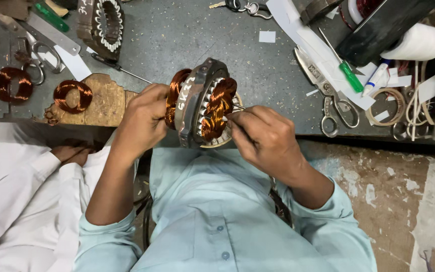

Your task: The person assembles a motor stator by inserting copper wire coils into slots, adjusting their position, and securing them with white tape. They use scissors to cut tape and a small tool to press the coils into place.

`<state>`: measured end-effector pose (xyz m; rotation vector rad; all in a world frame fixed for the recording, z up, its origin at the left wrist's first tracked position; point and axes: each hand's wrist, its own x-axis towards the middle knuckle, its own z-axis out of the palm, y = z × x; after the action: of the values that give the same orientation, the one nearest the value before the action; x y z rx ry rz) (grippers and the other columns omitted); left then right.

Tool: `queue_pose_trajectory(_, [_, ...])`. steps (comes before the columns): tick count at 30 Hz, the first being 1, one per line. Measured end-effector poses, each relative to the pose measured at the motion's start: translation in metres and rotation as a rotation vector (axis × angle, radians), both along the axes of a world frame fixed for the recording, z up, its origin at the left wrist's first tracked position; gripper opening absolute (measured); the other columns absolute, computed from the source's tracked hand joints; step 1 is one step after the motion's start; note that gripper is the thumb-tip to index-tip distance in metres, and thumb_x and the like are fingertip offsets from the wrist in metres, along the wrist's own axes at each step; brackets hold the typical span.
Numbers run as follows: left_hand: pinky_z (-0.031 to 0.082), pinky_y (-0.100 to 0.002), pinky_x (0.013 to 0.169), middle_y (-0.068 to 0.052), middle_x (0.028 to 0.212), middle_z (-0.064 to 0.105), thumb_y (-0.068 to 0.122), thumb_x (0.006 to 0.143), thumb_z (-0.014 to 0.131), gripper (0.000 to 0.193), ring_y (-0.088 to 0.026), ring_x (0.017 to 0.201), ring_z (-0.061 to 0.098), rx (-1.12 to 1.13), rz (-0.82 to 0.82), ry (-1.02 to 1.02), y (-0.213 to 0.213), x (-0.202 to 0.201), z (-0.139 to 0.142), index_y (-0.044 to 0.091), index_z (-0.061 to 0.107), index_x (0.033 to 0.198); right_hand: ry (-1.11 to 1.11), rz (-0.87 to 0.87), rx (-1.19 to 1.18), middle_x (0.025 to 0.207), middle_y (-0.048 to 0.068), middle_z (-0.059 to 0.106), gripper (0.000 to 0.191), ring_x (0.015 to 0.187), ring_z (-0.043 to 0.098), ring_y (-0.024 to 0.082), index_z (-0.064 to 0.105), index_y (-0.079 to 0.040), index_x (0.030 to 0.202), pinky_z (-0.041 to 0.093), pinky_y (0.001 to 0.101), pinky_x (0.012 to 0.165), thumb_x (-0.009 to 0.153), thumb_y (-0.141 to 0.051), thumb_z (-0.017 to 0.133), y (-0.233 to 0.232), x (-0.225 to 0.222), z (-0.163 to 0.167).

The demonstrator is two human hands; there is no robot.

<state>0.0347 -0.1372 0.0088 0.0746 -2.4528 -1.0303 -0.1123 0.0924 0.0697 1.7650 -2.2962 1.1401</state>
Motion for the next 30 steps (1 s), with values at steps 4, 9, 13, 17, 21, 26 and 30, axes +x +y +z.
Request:
queue_pose_trajectory(4, [0.053, -0.044, 0.085, -0.017, 0.101, 0.066, -0.015, 0.070, 0.060, 0.031, -0.036, 0.099, 0.066, 0.029, -0.004, -0.020, 0.000, -0.006, 0.002, -0.003, 0.069, 0.097, 0.026, 0.052, 0.031, 0.089, 0.011, 0.067, 0.018, 0.084, 0.069, 0.029, 0.073, -0.002, 0.102, 0.057, 0.0394, 0.076, 0.086, -0.006, 0.078, -0.006, -0.005, -0.001])
queue_pose_trajectory(9, [0.053, -0.045, 0.085, -0.017, 0.100, 0.067, -0.014, 0.074, 0.063, 0.025, -0.036, 0.097, 0.065, 0.002, -0.004, -0.009, 0.000, -0.007, 0.007, -0.003, 0.069, 0.095, 0.044, 0.046, 0.057, 0.081, 0.008, 0.062, 0.020, 0.074, 0.066, 0.025, 0.077, -0.008, 0.103, 0.054, 0.0378, 0.066, 0.085, -0.015, 0.084, 0.000, -0.013, 0.000])
queue_pose_trajectory(13, [0.054, -0.045, 0.086, -0.019, 0.105, 0.070, -0.012, 0.068, 0.062, 0.028, -0.038, 0.099, 0.064, -0.020, -0.088, 0.024, -0.003, -0.009, 0.001, -0.003, 0.070, 0.093, 0.075, 0.001, 0.078, 0.077, 0.008, 0.061, 0.019, 0.070, 0.064, 0.026, 0.077, -0.008, 0.097, 0.051, 0.0390, 0.063, 0.081, -0.015, 0.085, -0.004, -0.011, -0.011])
queue_pose_trajectory(17, [0.053, -0.046, 0.092, -0.019, 0.106, 0.070, -0.010, 0.066, 0.067, 0.030, -0.039, 0.107, 0.064, -0.051, -0.122, 0.066, -0.008, -0.013, -0.013, -0.005, 0.070, 0.095, -0.048, -0.018, 0.070, 0.079, 0.008, 0.063, 0.023, 0.067, 0.062, 0.024, 0.078, -0.008, 0.104, 0.049, 0.0371, 0.061, 0.082, -0.012, 0.083, 0.002, -0.008, -0.018])
queue_pose_trajectory(21, [0.054, -0.044, 0.093, -0.020, 0.110, 0.070, -0.009, 0.067, 0.068, 0.028, -0.037, 0.108, 0.065, -0.099, -0.107, 0.085, -0.009, -0.016, -0.027, -0.006, 0.070, 0.095, 0.020, -0.040, 0.099, 0.088, 0.012, 0.066, 0.017, 0.075, 0.066, 0.028, 0.073, -0.005, 0.105, 0.050, 0.0369, 0.067, 0.088, -0.004, 0.078, 0.004, 0.002, -0.019])
queue_pose_trajectory(26, [0.053, -0.043, 0.097, -0.018, 0.110, 0.071, -0.011, 0.068, 0.063, 0.031, -0.033, 0.112, 0.066, -0.201, -0.063, 0.076, -0.008, -0.018, -0.033, -0.005, 0.072, 0.096, 0.156, -0.087, 0.154, 0.089, 0.014, 0.067, 0.015, 0.073, 0.066, 0.031, 0.073, -0.003, 0.102, 0.050, 0.0390, 0.065, 0.088, -0.004, 0.077, 0.000, 0.016, -0.020])
queue_pose_trajectory(30, [0.054, -0.045, 0.095, -0.017, 0.111, 0.071, -0.008, 0.071, 0.065, 0.027, -0.034, 0.113, 0.065, -0.199, -0.095, 0.072, -0.012, -0.015, -0.032, -0.003, 0.072, 0.097, 0.295, -0.131, 0.189, 0.087, 0.014, 0.066, 0.010, 0.074, 0.066, 0.034, 0.073, -0.002, 0.098, 0.050, 0.0410, 0.066, 0.089, -0.004, 0.076, 0.001, 0.022, -0.022])
